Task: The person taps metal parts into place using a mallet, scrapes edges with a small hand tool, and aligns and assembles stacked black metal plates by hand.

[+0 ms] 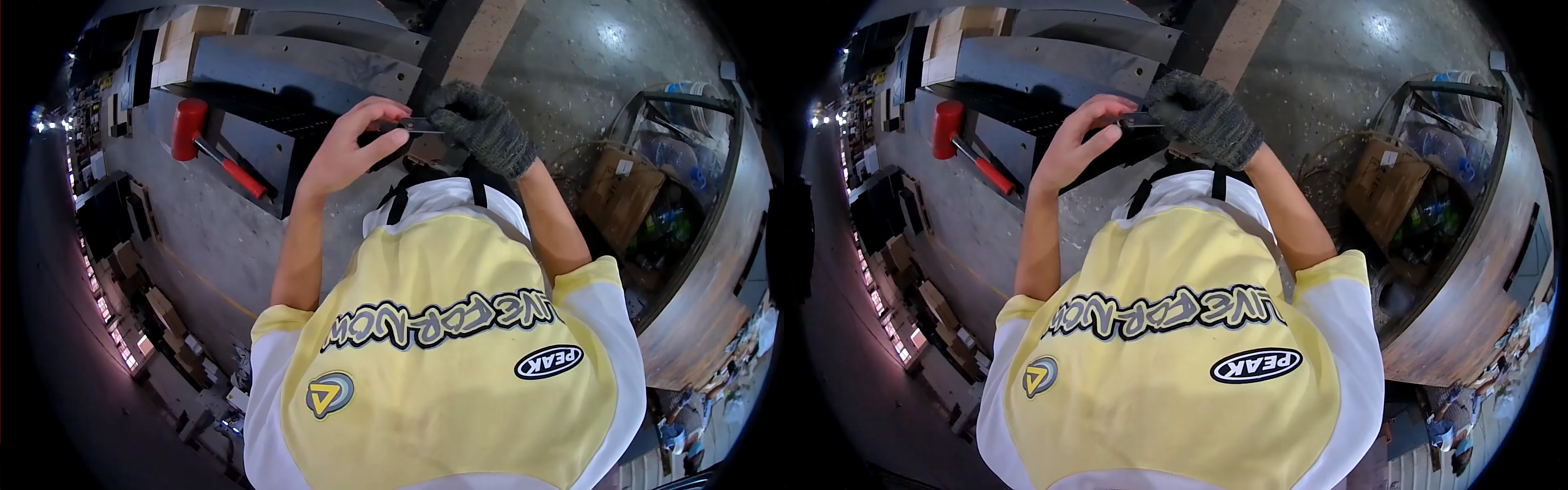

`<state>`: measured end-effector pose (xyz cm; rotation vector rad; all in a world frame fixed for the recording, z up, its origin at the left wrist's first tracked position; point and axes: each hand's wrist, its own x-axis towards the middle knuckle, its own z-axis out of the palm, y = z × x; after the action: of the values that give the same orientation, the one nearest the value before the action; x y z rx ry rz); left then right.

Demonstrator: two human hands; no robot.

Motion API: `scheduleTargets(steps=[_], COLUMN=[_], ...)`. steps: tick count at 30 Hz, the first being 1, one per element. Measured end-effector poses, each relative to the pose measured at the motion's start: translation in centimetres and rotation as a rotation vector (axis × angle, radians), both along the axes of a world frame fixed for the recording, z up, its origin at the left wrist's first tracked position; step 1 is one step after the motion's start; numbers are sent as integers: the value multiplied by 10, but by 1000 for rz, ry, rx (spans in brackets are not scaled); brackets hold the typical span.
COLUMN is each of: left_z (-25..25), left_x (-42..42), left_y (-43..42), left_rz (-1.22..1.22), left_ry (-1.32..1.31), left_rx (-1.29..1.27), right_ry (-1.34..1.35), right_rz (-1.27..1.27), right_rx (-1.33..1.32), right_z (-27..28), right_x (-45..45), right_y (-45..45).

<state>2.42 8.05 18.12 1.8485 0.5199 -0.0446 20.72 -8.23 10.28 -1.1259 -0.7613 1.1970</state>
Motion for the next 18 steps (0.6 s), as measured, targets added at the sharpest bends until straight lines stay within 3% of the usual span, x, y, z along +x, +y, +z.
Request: scheduleTargets(steps=[2,5,8,11,13,14,15,17,18], left_z=[3,5,5,2,-5,-12,-14,-25,-28], left_x=[16,30,22,8,9,14,21,30,33], left_y=[-9,-8,0,13,8,1,-9,-18,-15], left_rz=[12,-68,16,86,-78,-135,-171,-191,-184], left_ry=[54,-51,-100,9,21,-3,53,30,23], left_rx=[16,232,245,394,586,554,524,529,570], right_ry=[-147,6,-147,-261,-414,-488,-561,-783,-734], right_rz=[-42,23,-123,-209,-258,-283,-111,12,29], right_rx=[87,-68,-32,-450,-323,-262,-313,-78,-108], right_z=[-1,13,-22,-57,-53,-45,-22,-38,-42], right_x=[-2,2,13,47,32,20,14,-9,-16], right_y=[0,-9,-33,-62,-58,-53,-40,-24,-20])
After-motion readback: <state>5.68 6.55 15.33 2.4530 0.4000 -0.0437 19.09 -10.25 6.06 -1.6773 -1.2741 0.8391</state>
